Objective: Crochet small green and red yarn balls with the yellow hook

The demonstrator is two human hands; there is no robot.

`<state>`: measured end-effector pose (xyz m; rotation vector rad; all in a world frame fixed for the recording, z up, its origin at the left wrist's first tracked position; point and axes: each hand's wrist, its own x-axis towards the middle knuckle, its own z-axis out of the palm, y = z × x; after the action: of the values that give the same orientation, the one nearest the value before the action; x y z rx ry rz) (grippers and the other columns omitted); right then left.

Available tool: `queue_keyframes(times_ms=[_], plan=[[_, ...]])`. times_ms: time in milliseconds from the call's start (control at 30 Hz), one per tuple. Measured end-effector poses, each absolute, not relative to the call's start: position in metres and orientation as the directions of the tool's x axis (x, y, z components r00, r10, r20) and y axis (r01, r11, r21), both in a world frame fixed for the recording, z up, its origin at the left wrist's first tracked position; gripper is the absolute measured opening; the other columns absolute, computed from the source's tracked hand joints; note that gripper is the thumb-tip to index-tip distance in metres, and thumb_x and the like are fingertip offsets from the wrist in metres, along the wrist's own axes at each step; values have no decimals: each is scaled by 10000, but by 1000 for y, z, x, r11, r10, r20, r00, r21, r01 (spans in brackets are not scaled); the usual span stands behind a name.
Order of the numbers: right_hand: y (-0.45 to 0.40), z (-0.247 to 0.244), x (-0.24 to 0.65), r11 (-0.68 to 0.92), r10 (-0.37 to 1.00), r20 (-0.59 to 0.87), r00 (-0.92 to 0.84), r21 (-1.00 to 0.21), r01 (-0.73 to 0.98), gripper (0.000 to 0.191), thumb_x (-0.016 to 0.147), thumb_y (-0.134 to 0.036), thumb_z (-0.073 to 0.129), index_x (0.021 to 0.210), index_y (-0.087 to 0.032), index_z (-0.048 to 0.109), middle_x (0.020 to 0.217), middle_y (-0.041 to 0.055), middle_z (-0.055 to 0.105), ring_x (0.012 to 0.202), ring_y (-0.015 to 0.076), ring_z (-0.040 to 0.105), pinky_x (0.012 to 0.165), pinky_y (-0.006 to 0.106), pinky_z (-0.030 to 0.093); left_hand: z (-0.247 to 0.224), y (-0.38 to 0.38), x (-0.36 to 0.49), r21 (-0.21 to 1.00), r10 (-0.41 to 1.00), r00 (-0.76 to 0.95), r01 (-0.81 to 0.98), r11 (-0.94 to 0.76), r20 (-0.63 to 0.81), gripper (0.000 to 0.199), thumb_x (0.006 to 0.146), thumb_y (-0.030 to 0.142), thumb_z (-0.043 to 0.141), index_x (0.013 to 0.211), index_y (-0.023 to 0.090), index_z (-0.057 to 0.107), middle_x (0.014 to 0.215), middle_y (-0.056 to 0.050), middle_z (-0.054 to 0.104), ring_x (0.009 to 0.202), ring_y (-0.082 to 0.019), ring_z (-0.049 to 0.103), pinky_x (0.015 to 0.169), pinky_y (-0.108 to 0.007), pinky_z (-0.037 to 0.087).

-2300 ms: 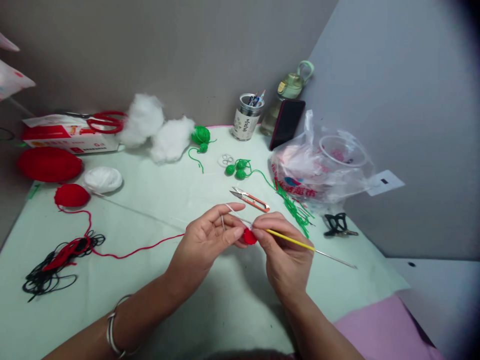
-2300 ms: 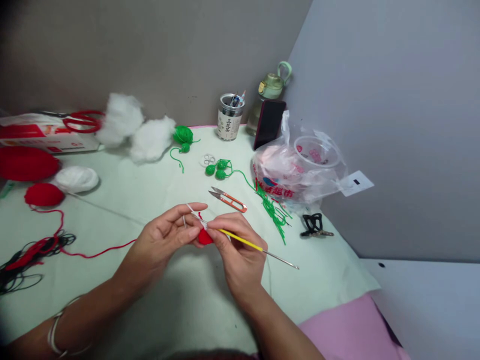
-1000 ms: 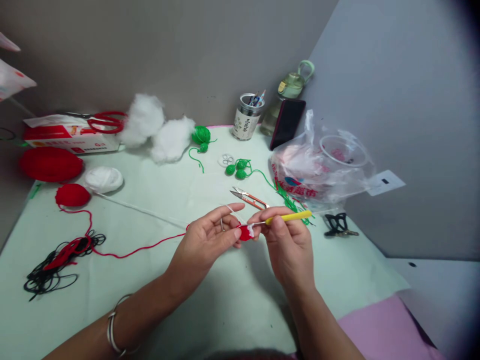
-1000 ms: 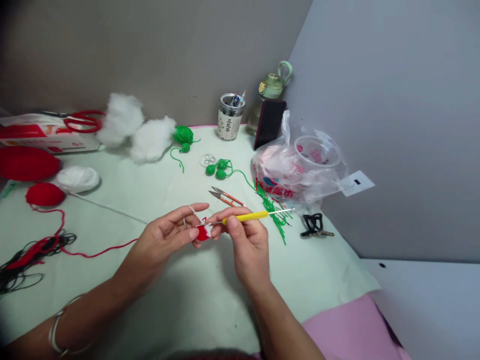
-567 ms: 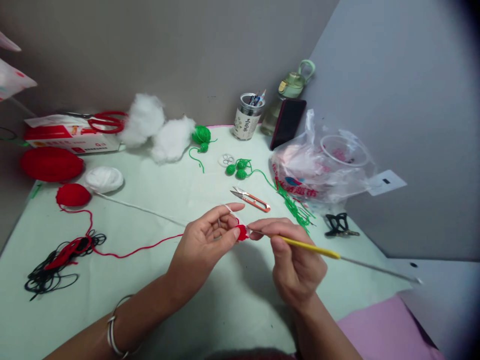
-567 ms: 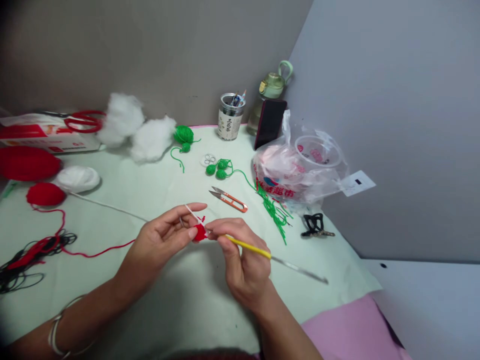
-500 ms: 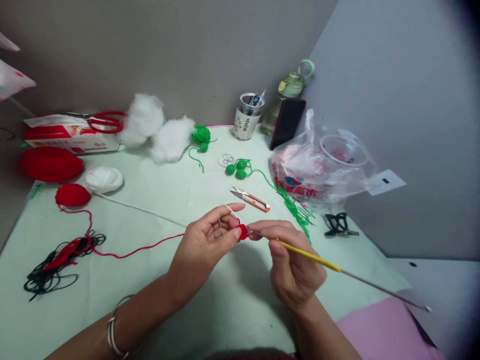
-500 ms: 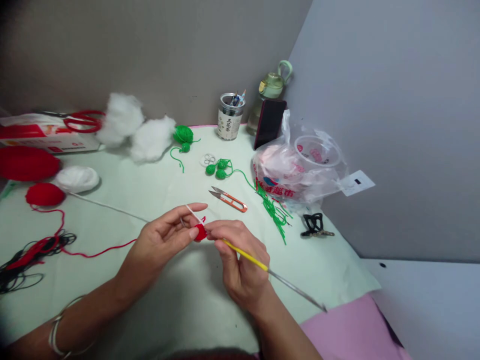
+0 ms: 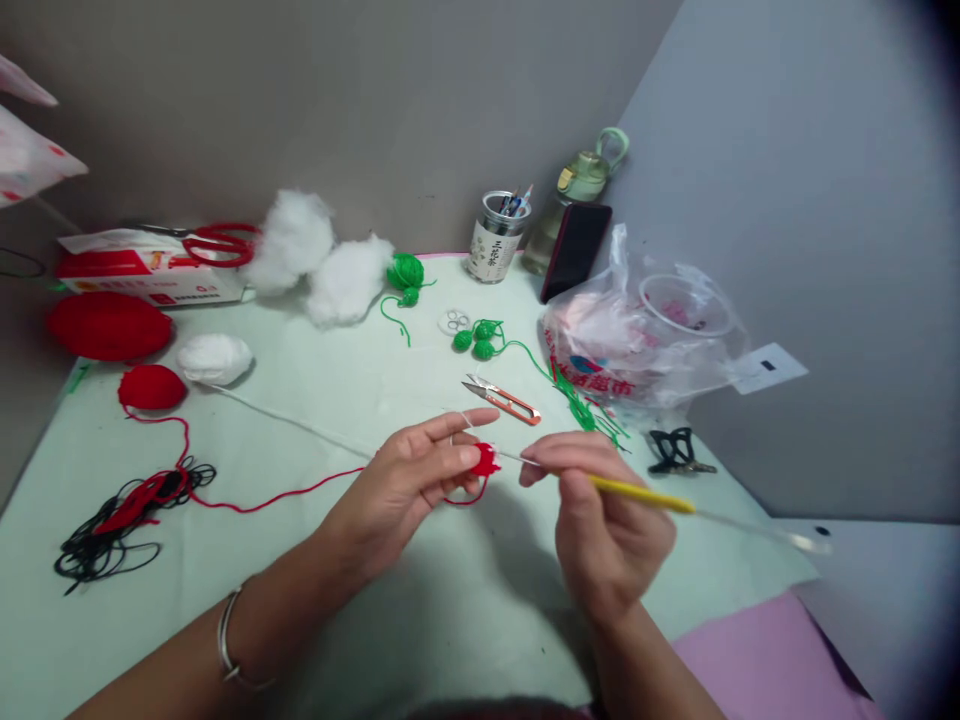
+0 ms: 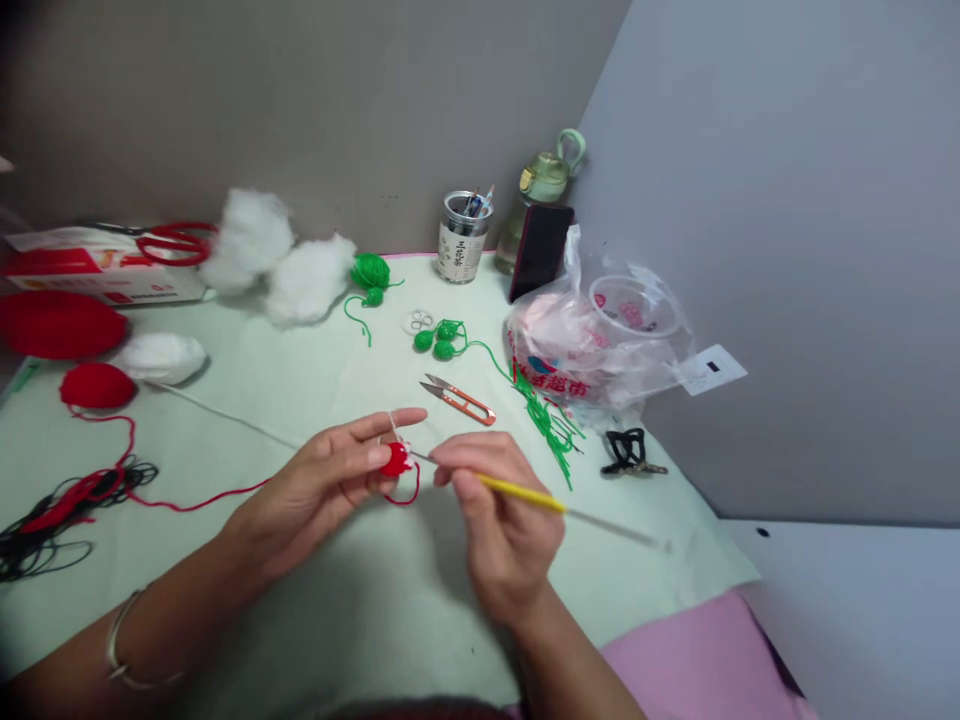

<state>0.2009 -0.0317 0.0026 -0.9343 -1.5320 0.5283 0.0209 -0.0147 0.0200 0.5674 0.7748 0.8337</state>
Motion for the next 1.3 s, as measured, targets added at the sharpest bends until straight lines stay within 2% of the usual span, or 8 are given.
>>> queue_keyframes(times_ms=[67, 167, 333, 467, 667, 867, 1133, 1300], plan=[[-26, 6, 197, 504, 860, 506, 60, -862, 49, 225, 1027, -206, 561, 1022, -274, 776, 851, 39, 727, 758, 190, 687, 636, 336, 578, 20, -15, 20, 761, 857, 386, -422, 493, -341, 416, 838, 266, 820, 1248, 243, 759, 838, 9, 669, 779, -116, 596, 779, -260, 481], [-22, 8, 190, 463, 886, 463, 1, -886, 2, 181, 1001, -210, 622, 985, -270, 792, 903, 45, 767, 829, 202, 707, 676, 339, 590, 19, -18, 23, 817, 895, 346, -402, 414, -283, 385, 822, 232, 840, 1200, 263, 776, 843, 22, 673, 799, -114, 607, 820, -261, 491], [-32, 0, 185, 539, 830, 557, -3, -802, 257, 295, 979, -118, 630, 1123, -319, 792, 981, 41, 774, 854, 186, 719, 693, 321, 604, 16, -21, 32, 793, 919, 279, -473, 383, -278, 449, 799, 239, 873, 1233, 247, 760, 827, 20, 694, 818, -121, 634, 827, -251, 502], [-33, -5, 191, 621, 746, 660, -91, -639, 454, 338, 954, -118, 665, 1196, -326, 777, 1078, 60, 776, 931, 213, 735, 775, 360, 624, 16, -18, 31, 670, 845, 369, -518, 532, -386, 430, 817, 275, 855, 1231, 197, 773, 874, -17, 713, 765, -101, 593, 746, -219, 493], [-18, 2, 194, 383, 923, 376, 85, -920, -84, 188, 1023, -270, 607, 988, -264, 792, 879, 21, 729, 648, 133, 649, 603, 290, 567, 15, -15, 25, 739, 869, 356, -468, 484, -343, 311, 853, 289, 818, 1154, 212, 808, 882, -26, 717, 778, -121, 613, 749, -242, 502], [-22, 0, 193, 370, 928, 370, 40, -929, 8, 171, 993, -237, 668, 1022, -315, 817, 927, 11, 767, 769, 139, 675, 681, 262, 568, 12, -19, 31, 831, 900, 333, -384, 402, -282, 377, 834, 291, 840, 1205, 264, 779, 974, -30, 742, 934, -164, 635, 821, -267, 512], [-17, -2, 196, 207, 975, 224, -12, -921, -329, 179, 1034, -301, 597, 964, -232, 747, 891, 25, 722, 746, 138, 676, 667, 263, 574, 14, -16, 27, 822, 888, 321, -366, 436, -328, 350, 840, 282, 801, 1188, 242, 785, 890, -9, 674, 857, -150, 603, 855, -300, 472], [-17, -1, 198, 220, 967, 250, -55, -921, -322, 218, 1061, -320, 537, 961, -221, 703, 885, 32, 724, 709, 141, 669, 669, 288, 573, 12, -17, 24, 847, 899, 315, -344, 406, -303, 278, 873, 271, 764, 1148, 280, 805, 848, 18, 614, 835, -125, 568, 840, -271, 447]])
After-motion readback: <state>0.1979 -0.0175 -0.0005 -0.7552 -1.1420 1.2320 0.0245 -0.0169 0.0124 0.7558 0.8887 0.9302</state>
